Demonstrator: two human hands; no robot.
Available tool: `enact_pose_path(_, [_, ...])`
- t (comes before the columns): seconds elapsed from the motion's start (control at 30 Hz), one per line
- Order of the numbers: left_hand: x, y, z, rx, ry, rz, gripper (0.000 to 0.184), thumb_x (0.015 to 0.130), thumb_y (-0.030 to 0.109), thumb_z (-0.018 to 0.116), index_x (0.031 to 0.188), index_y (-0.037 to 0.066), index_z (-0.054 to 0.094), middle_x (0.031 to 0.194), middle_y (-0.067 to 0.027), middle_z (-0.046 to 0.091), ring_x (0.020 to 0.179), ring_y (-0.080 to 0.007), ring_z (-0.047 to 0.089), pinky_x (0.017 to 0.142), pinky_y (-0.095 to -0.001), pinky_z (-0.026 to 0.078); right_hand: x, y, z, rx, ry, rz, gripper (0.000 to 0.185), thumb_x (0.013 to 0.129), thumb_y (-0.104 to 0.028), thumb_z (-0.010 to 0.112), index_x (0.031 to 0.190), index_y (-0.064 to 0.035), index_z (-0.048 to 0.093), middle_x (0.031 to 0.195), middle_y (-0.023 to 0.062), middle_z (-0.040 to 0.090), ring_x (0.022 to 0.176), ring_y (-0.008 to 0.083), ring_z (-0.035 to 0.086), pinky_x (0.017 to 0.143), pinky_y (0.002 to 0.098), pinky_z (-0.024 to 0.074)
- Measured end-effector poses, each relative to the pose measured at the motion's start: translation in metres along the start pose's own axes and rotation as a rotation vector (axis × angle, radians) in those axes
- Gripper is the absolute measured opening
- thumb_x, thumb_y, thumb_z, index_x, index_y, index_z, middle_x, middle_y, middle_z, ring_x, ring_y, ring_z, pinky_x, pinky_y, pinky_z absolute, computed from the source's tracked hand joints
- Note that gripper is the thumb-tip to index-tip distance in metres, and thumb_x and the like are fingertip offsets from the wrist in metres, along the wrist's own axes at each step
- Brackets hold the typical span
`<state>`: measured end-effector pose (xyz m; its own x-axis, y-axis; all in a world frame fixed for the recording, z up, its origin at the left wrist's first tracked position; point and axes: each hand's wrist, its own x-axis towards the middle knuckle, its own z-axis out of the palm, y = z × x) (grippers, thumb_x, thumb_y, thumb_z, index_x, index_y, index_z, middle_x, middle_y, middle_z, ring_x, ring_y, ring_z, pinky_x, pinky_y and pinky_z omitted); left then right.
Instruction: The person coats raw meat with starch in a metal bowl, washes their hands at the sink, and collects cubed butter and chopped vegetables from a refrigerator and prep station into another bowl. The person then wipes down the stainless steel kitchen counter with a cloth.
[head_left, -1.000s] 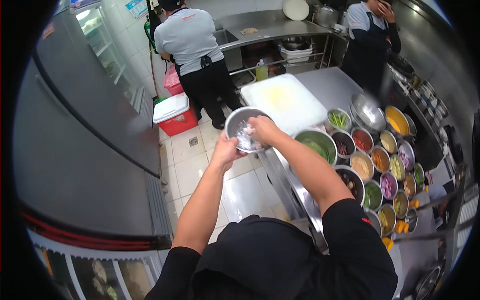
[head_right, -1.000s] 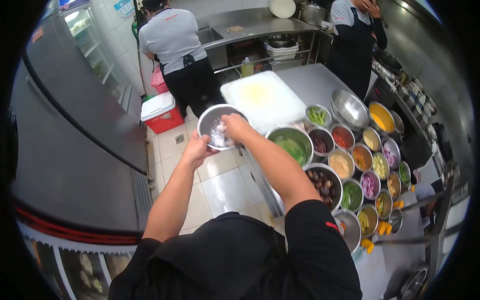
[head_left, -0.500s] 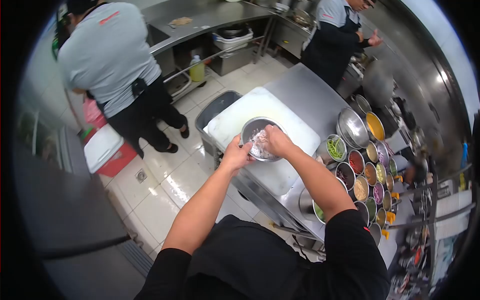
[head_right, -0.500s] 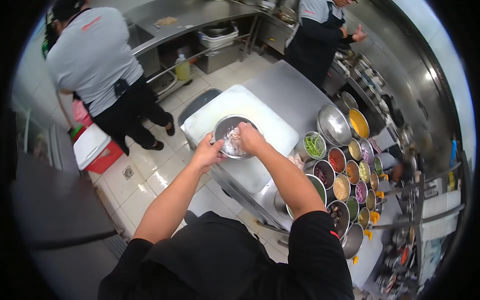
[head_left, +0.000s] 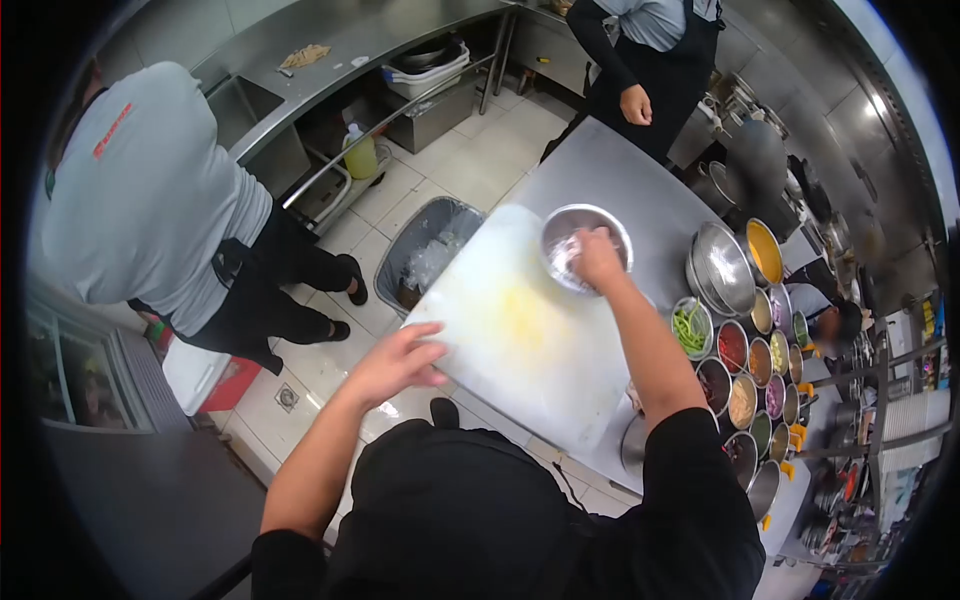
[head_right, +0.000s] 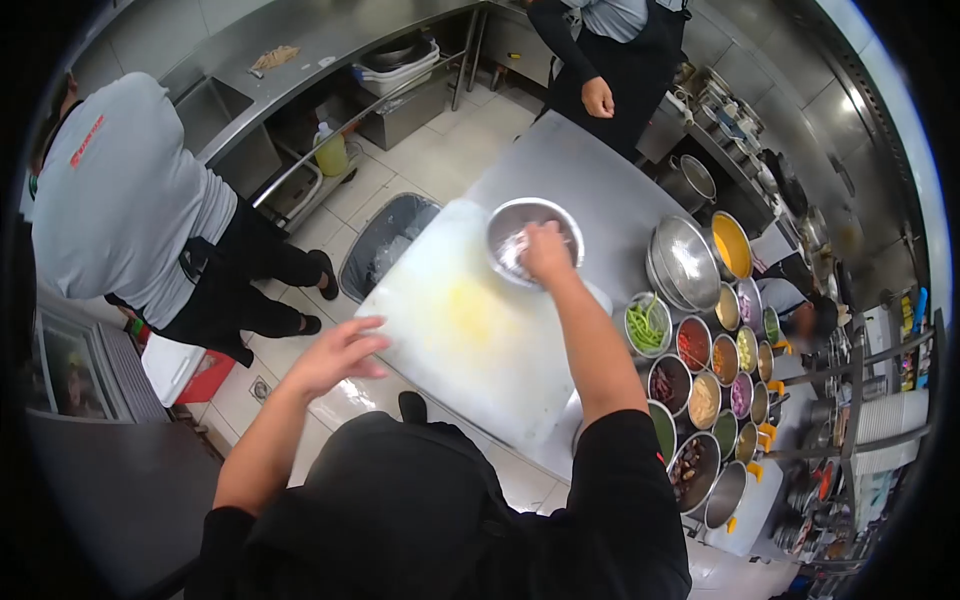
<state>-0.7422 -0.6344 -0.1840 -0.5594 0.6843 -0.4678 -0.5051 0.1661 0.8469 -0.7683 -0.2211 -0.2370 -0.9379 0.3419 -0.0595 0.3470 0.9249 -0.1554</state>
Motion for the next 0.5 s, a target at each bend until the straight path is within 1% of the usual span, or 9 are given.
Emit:
enact_pose_path(0.03, [-0.019,-0.006,-0.024,-0.033,0.086,-0.026,0.058,0.098,0.020,0.059,0.147,0.001,0.034,0.122,-0.0170,0.060,0.088,-0.0250,0.070,0.083,-0.0335,0.058,0.009,0.004,-0.015,-0.010,-0.004,0.137,0.052,0.078,-0.027,0.070,0.124,-0.0067,0.057,0.124,0.0263,0.050,0.118,0.0447,0.053,0.100,0.0472,0.0467])
enact_pose_path(0.07, [-0.035,-0.014,-0.047,-0.068,0.170,-0.043,0.059,0.097,0.020,0.060,0.146,0.001,0.034,0.120,-0.0169,0.061,0.088,-0.0265,0.070,0.082,-0.0327,0.058,0.035,0.023,-0.011,-0.025,-0.079,0.231,0.065,0.077,-0.033,0.071,0.133,-0.0082,0.052,0.137,0.0271,0.045,0.121,0.0444,0.053,0.101,0.0475,0.0462])
enact_pose_path(0.13, [-0.069,-0.037,-0.091,-0.111,0.381,-0.103,0.057,0.096,0.019,0.060,0.145,0.002,0.036,0.119,-0.0172,0.061,0.086,-0.0271,0.070,0.078,-0.0334,0.059,0.054,0.045,-0.025,0.109,-0.114,0.248,0.064,0.080,-0.035,0.069,0.136,-0.0094,0.052,0.137,0.0279,0.048,0.119,0.0423,0.056,0.102,0.0456,0.0459])
enact_pose_path(0.23, [-0.111,-0.101,-0.158,-0.188,0.604,-0.231,0.053,0.096,0.020,0.057,0.142,0.004,0.039,0.112,-0.0153,0.061,0.080,-0.0286,0.070,0.071,-0.0354,0.060,0.060,0.069,-0.022,0.094,-0.175,0.238,0.061,0.083,-0.038,0.067,0.136,-0.0101,0.056,0.128,0.0259,0.059,0.121,0.0374,0.057,0.104,0.0423,0.0435])
enact_pose_path(0.27, [-0.123,-0.127,-0.177,-0.203,0.682,-0.261,0.051,0.096,0.021,0.056,0.141,0.004,0.040,0.109,-0.0144,0.062,0.078,-0.0288,0.070,0.069,-0.0359,0.060,0.067,0.074,-0.024,-0.015,-0.186,0.171,0.057,0.084,-0.036,0.066,0.133,-0.0097,0.058,0.124,0.0249,0.061,0.117,0.0370,0.059,0.103,0.0418,0.0445])
enact_pose_path(0.33, [-0.161,-0.183,-0.204,-0.165,0.900,-0.354,0.049,0.092,0.025,0.064,0.133,0.004,0.049,0.103,-0.0150,0.064,0.075,-0.0316,0.067,0.068,-0.0384,0.058,0.076,0.077,-0.026,-0.228,-0.221,0.033,0.049,0.085,-0.031,0.063,0.129,-0.0091,0.062,0.116,0.0230,0.066,0.111,0.0362,0.063,0.101,0.0408,0.0465])
enact_pose_path(0.37, [-0.179,-0.208,-0.217,-0.167,0.994,-0.414,0.047,0.092,0.025,0.063,0.131,0.004,0.051,0.102,-0.0151,0.064,0.074,-0.0312,0.067,0.068,-0.0386,0.058,0.074,0.080,-0.035,-0.161,-0.161,0.059,0.041,0.087,-0.025,0.062,0.124,-0.0089,0.065,0.118,0.0241,0.065,0.105,0.0370,0.066,0.093,0.0403,0.0514])
enact_pose_path(0.43, [-0.207,-0.250,-0.235,-0.171,1.058,-0.553,0.043,0.092,0.025,0.062,0.128,0.004,0.053,0.101,-0.0152,0.065,0.073,-0.0304,0.067,0.067,-0.0388,0.057,0.081,0.084,-0.075,-0.073,-0.191,0.110,0.036,0.087,-0.022,0.062,0.119,-0.0055,0.067,0.110,0.0228,0.068,0.093,0.0334,0.069,0.081,0.0382,0.0545])
enact_pose_path(0.5, [-0.233,-0.288,-0.247,-0.154,1.027,-0.695,0.039,0.092,0.026,0.061,0.124,0.003,0.055,0.100,-0.0153,0.065,0.072,-0.0295,0.068,0.066,-0.0391,0.057,0.073,0.070,-0.124,0.083,-0.245,0.237,0.030,0.083,-0.022,0.065,0.107,-0.0037,0.068,0.102,0.0191,0.070,0.083,0.0287,0.069,0.074,0.0371,0.0551])
